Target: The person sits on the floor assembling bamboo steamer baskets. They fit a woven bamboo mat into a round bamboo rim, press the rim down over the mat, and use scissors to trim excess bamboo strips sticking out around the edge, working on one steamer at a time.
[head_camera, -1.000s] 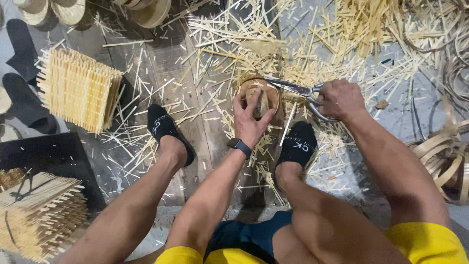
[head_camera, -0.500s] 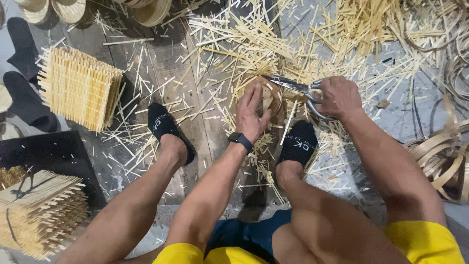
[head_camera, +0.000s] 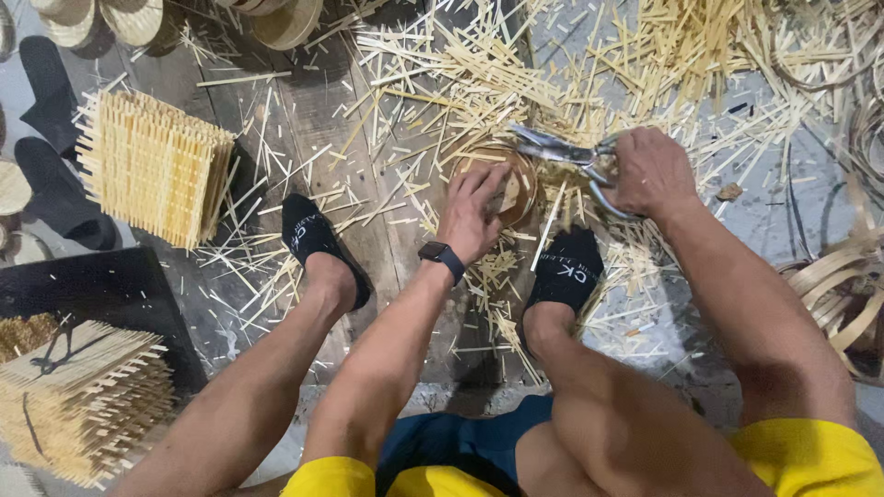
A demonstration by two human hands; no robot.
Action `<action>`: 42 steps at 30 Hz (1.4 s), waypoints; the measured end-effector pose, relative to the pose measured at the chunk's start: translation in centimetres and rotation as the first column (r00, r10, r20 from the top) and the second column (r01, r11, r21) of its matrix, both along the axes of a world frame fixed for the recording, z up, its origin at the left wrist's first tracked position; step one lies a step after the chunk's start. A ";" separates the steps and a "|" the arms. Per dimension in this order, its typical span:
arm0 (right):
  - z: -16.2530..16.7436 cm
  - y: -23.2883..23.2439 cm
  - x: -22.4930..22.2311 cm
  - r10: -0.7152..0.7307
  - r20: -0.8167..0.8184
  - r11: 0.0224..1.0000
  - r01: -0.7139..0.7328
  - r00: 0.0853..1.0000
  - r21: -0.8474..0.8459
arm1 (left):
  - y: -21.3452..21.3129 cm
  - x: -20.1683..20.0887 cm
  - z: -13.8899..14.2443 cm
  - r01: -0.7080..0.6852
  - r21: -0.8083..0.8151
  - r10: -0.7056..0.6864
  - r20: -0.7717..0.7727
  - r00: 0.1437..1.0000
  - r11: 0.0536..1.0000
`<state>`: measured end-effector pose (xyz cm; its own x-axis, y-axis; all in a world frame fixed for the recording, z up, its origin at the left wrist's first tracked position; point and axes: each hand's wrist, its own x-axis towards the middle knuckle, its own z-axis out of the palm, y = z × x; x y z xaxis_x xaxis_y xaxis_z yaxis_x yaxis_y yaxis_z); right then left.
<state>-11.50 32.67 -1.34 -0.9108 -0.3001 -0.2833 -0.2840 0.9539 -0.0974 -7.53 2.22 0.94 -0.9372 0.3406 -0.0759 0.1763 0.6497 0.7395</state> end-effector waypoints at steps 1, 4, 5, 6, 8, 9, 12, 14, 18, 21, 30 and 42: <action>-0.3 -0.3 -0.1 0.027 -0.015 1.000 -0.027 1.000 -0.002 | -0.1 -0.2 -0.1 0.053 -0.016 -0.053 -0.012 0.999 0.998; -0.9 -1.5 -0.5 0.106 0.011 0.986 -0.107 0.994 0.127 | -0.5 -0.8 -0.3 0.173 -0.034 -0.174 -0.027 0.984 0.984; -1.0 -1.6 -0.6 0.018 0.121 0.992 -0.033 0.992 0.122 | -0.7 -1.0 -0.4 0.189 -0.021 -0.189 -0.020 0.982 0.982; -1.1 -1.5 -0.7 -0.069 0.230 0.991 0.041 0.971 0.125 | -0.9 -1.2 -0.4 0.206 -0.009 -0.206 -0.013 0.979 0.979; -1.0 -0.8 -0.6 -0.108 0.300 0.992 0.083 0.948 0.094 | -1.3 -1.5 -0.5 0.222 -0.035 -0.220 0.061 0.974 0.974; -0.8 -0.2 -0.5 -0.069 0.263 0.997 0.056 0.962 0.055 | -1.3 -1.6 -0.6 0.235 -0.044 -0.230 0.098 0.968 0.971; -0.1 0.9 -0.3 -0.053 0.165 0.999 0.050 0.985 0.021 | -1.3 -2.2 -0.7 0.228 -0.030 -0.225 0.091 0.970 0.973; 0.2 0.7 -0.1 -0.068 0.182 0.997 0.060 0.981 0.047 | -1.3 -2.7 -0.7 0.337 -0.018 -0.334 0.085 0.939 0.941; 0.1 -1.5 -0.2 0.025 0.129 0.994 -0.038 0.991 0.103 | -1.4 -3.8 -0.5 0.497 -0.029 -0.494 0.069 0.866 0.867; 0.4 -2.2 -0.6 0.046 0.164 0.991 -0.065 0.985 0.116 | -1.8 -4.4 0.0 0.567 -0.101 -0.533 0.241 0.811 0.817; 0.8 2.9 -0.1 -0.271 0.152 0.961 0.258 0.950 0.099 | -1.6 -4.8 0.7 0.599 -0.200 -0.550 0.255 0.796 0.775; -0.4 -6.9 2.8 -0.313 0.775 0.384 0.819 0.549 -0.425 | -1.5 -5.4 -4.9 -0.401 0.210 0.243 0.524 0.816 0.892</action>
<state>-8.72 25.77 -1.70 -0.6995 -0.0761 -0.7105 0.6416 0.3709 -0.6714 -12.90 0.76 -4.00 -0.8700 0.1046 -0.4818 -0.4240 0.3400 0.8394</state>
